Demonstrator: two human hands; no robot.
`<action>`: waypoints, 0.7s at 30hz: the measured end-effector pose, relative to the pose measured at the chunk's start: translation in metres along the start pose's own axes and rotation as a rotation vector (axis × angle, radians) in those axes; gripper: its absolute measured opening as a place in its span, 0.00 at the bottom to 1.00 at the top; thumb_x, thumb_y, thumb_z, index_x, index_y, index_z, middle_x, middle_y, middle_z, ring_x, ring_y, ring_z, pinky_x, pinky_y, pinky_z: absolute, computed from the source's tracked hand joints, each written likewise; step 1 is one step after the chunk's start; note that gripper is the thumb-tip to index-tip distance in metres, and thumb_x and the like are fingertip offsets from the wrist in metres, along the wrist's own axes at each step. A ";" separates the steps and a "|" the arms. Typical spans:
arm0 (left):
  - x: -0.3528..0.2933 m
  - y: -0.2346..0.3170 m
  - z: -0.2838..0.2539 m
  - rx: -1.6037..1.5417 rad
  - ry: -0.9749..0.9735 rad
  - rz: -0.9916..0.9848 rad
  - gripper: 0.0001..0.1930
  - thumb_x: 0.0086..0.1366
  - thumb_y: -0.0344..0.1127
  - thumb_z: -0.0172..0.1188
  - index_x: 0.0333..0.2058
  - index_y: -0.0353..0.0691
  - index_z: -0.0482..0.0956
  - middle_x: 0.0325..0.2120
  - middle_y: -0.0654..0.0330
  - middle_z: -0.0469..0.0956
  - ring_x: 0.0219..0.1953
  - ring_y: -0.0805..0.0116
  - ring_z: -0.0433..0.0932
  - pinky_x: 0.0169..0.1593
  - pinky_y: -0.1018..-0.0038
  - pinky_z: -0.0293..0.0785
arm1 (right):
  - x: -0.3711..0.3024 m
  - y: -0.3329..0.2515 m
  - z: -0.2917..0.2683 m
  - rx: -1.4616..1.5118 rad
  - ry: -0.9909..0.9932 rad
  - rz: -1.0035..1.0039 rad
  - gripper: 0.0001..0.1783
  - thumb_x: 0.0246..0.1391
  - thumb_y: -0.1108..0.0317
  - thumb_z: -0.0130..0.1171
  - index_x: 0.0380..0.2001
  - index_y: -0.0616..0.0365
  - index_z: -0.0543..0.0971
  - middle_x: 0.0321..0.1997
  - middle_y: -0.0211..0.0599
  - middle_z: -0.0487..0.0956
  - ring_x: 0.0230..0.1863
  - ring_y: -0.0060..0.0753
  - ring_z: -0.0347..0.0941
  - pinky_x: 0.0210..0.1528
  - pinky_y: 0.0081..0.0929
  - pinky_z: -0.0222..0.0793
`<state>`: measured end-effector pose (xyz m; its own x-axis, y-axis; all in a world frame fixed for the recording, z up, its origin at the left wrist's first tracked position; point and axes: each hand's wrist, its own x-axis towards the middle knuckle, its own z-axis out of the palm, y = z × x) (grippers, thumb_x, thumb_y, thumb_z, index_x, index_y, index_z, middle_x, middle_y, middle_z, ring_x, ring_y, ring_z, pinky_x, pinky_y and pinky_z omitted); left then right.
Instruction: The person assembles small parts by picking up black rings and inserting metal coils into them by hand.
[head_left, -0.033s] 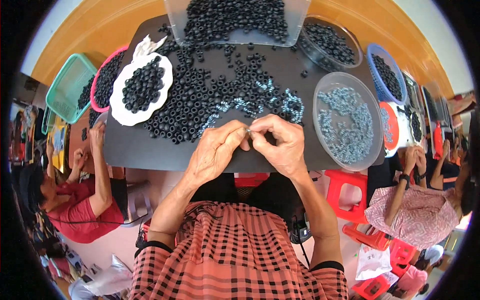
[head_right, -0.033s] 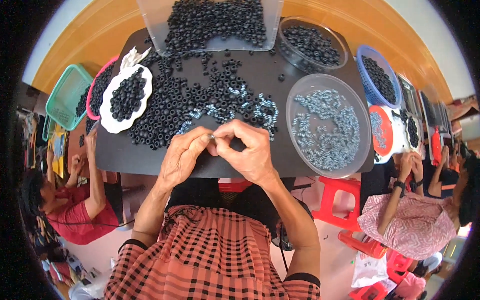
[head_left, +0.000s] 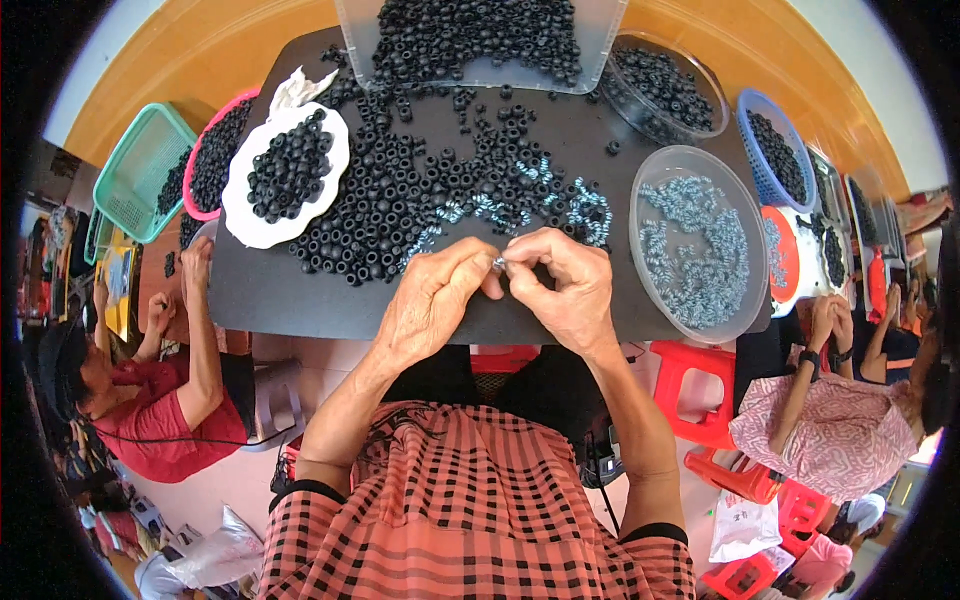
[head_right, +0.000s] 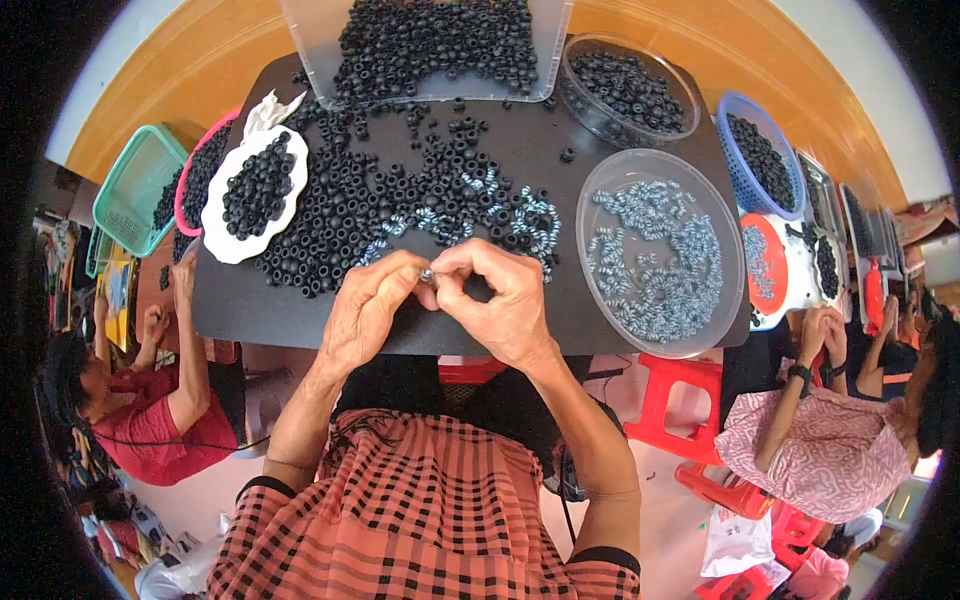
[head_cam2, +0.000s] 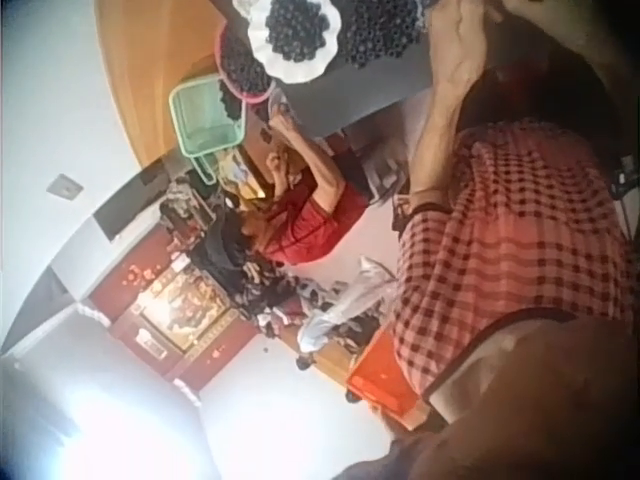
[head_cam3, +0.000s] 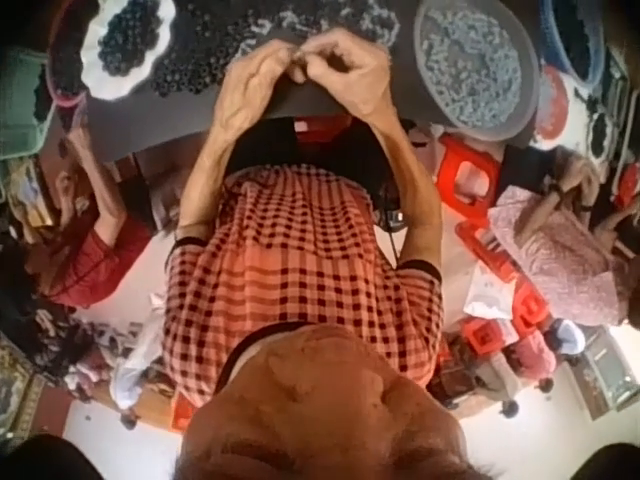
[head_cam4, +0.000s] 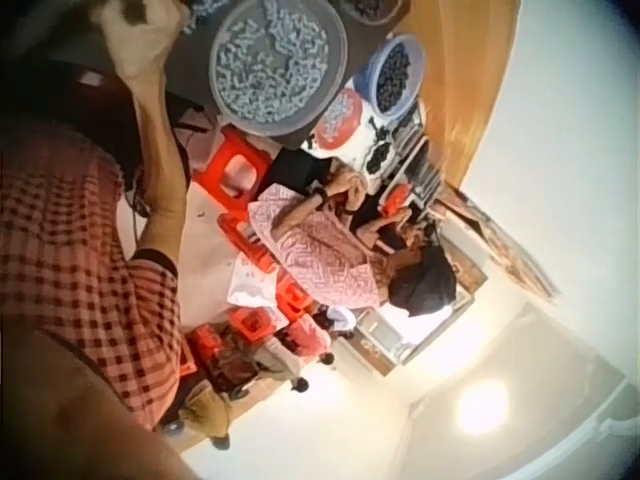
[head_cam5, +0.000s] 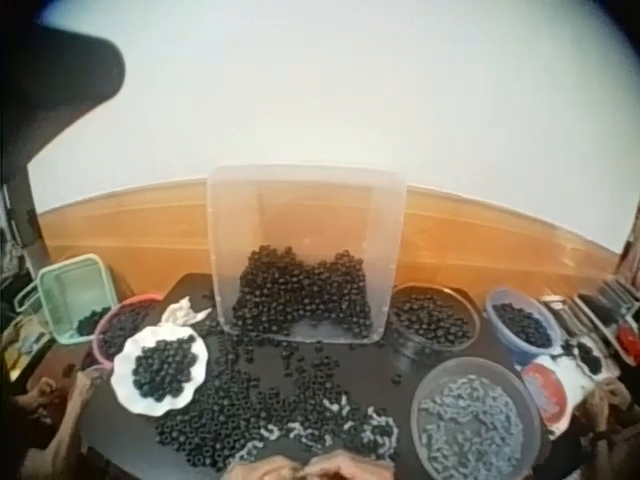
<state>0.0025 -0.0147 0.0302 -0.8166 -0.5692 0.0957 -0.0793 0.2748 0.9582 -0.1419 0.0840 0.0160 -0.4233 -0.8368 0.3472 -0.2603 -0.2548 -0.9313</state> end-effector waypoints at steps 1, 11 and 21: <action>-0.002 0.003 -0.001 -0.035 0.041 -0.047 0.09 0.67 0.32 0.50 0.37 0.33 0.76 0.25 0.61 0.78 0.26 0.76 0.73 0.30 0.78 0.69 | 0.000 0.000 0.000 0.010 -0.002 0.015 0.04 0.48 0.81 0.60 0.29 0.63 0.78 0.25 0.31 0.79 0.28 0.17 0.75 0.32 0.17 0.71; -0.004 -0.007 0.012 0.175 0.210 0.210 0.10 0.61 0.25 0.57 0.41 0.30 0.75 0.29 0.55 0.80 0.31 0.70 0.80 0.34 0.75 0.74 | 0.001 0.006 0.002 0.050 -0.028 0.074 0.06 0.48 0.80 0.60 0.32 0.63 0.77 0.25 0.28 0.78 0.28 0.15 0.74 0.33 0.17 0.70; 0.000 -0.003 0.009 -0.001 0.093 0.021 0.09 0.68 0.32 0.49 0.33 0.31 0.73 0.22 0.56 0.75 0.26 0.68 0.74 0.32 0.72 0.70 | 0.001 0.003 0.003 -0.038 -0.015 -0.006 0.08 0.44 0.83 0.60 0.29 0.63 0.75 0.27 0.30 0.76 0.28 0.18 0.74 0.34 0.18 0.70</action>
<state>-0.0030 -0.0083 0.0250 -0.7611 -0.6333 0.1402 -0.0623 0.2865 0.9561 -0.1403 0.0808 0.0134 -0.4082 -0.8426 0.3512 -0.2954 -0.2421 -0.9242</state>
